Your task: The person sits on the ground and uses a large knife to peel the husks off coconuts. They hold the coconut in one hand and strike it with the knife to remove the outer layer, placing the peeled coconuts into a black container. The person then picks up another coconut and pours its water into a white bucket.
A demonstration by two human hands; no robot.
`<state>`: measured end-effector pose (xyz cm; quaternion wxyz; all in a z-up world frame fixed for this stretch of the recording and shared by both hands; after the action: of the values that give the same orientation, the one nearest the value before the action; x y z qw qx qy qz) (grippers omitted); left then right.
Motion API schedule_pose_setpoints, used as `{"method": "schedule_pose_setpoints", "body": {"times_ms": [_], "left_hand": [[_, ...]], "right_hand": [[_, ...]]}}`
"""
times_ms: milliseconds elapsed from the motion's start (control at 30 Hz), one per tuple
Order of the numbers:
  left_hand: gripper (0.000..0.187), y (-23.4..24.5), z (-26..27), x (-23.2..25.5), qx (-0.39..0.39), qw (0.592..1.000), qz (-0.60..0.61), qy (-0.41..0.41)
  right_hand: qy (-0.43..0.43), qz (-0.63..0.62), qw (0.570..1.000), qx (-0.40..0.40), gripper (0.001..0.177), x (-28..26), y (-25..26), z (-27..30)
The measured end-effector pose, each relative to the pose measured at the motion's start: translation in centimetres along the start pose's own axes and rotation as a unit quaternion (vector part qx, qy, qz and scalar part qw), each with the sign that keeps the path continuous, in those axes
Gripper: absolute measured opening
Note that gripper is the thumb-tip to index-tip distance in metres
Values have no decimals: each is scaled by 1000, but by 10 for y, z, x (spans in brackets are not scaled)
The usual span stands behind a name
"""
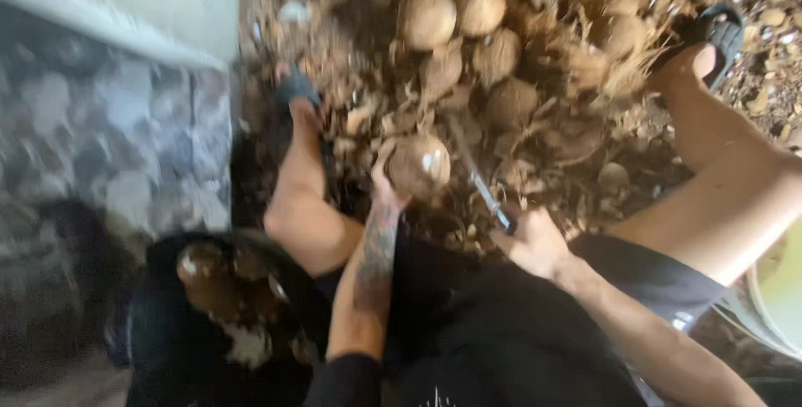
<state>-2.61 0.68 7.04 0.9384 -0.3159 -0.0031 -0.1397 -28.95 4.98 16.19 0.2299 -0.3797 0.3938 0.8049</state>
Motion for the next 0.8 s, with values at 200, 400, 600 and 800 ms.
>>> {"method": "schedule_pose_setpoints", "body": {"times_ms": [200,400,600,800], "left_hand": [[74,26,-52,15,-3,989,-53,140],[80,14,-53,16,-29,991,-61,116],[41,35,-17,12,-69,993,-100,3],[67,40,-72,17,-37,993,-20,111]], "right_hand": [[261,-42,957,119,15,13,11,-22],[-8,-7,1000,-24,38,58,-14,-26],[95,69,990,72,25,-14,20,6],[683,-128,646,315,7,-25,24,-19]]}}
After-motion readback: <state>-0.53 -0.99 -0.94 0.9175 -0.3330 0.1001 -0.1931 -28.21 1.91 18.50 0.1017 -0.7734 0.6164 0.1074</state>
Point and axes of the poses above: each hand's wrist, its own z-axis away from the middle knuckle, its own y-axis out of the back of the hand, x = y × z, the point moved 2 cm from there along -z, towards the middle knuckle, and after that the axes turned 15 degrees about y, right-handed, at the moved point
